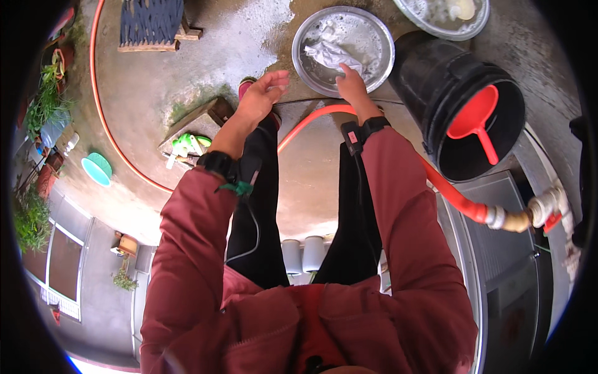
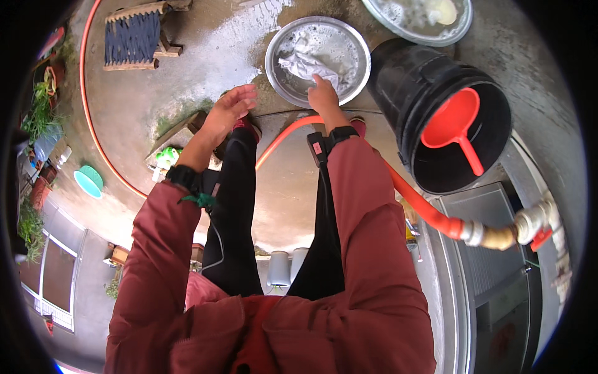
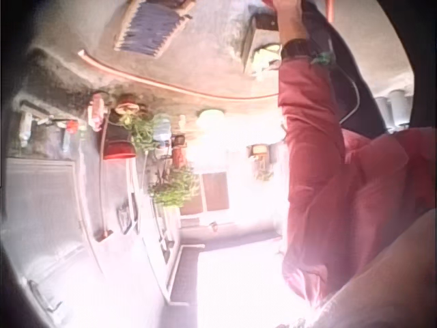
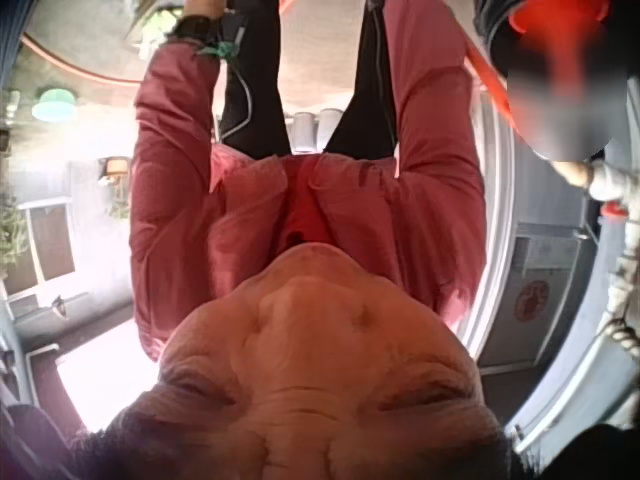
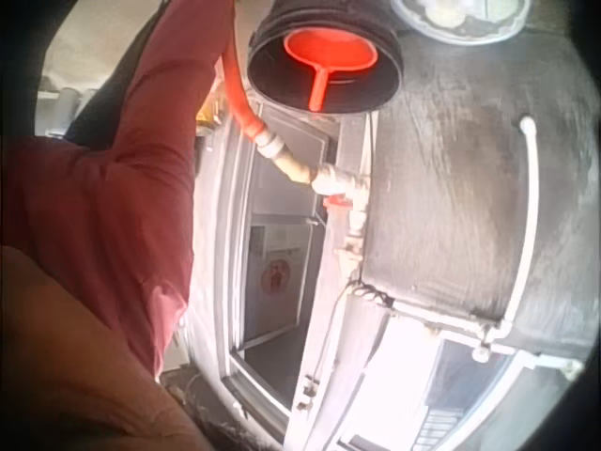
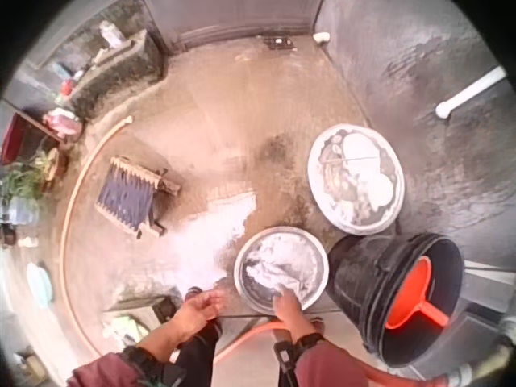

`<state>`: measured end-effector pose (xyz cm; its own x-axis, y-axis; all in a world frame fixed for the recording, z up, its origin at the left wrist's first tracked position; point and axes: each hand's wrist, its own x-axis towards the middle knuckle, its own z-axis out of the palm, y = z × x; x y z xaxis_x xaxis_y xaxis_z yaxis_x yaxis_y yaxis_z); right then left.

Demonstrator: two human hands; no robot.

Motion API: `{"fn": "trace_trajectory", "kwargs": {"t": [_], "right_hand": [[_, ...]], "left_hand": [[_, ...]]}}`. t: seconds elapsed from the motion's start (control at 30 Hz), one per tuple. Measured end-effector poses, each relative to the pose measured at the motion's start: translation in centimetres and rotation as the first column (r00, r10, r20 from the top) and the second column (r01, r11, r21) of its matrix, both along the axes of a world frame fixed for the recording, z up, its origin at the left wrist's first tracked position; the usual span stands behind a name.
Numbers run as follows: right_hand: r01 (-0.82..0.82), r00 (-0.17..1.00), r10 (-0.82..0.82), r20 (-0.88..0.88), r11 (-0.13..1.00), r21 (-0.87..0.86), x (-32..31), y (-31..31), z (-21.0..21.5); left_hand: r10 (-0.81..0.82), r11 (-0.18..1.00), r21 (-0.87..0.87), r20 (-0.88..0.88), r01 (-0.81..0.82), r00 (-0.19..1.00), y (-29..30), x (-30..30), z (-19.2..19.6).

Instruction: The person wipes a white pot lid with a cloth, then moves outside to wash the lid and chopsticks in a basin of soapy water. They rinse the items and place them in a second basin.

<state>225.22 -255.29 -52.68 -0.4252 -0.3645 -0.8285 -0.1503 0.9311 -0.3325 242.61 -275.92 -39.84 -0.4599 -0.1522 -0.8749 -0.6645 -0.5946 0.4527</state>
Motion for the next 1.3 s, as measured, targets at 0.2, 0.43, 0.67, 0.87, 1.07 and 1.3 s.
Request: {"fn": "trace_trajectory", "kwargs": {"t": [0.2,0.43,0.67,0.87,1.07,1.3], "right_hand": [[-0.398,0.897,0.402,-0.186,0.915,0.06,3.0,0.5,-5.4],[-0.48,0.785,0.485,-0.384,0.869,0.117,2.4,2.5,-8.8],[0.103,0.993,-0.111,-0.047,0.985,-0.141,2.3,-0.6,-7.2],[0.549,0.836,-0.52,0.175,0.797,-0.252,3.8,-1.5,8.9],[0.414,0.885,-0.457,0.086,0.689,-0.595,3.9,-2.7,11.8],[0.182,0.834,-0.342,-0.434,0.911,-0.369,-0.8,-0.3,-2.0]], "left_hand": [[0.004,0.999,0.048,0.076,-0.007,0.997,-0.4,4.2,-4.7],[-0.033,0.999,0.044,0.098,0.028,0.995,-0.3,3.8,-5.0],[-0.029,0.976,0.215,0.225,-0.021,0.974,1.9,-1.1,-4.5],[0.353,0.863,0.24,0.345,-0.445,0.87,6.9,-7.4,-5.9],[0.619,0.569,0.552,0.199,-0.609,0.759,9.9,-8.3,-7.6],[0.504,0.712,0.43,0.236,-0.555,0.83,9.0,-8.5,-6.7]]}}
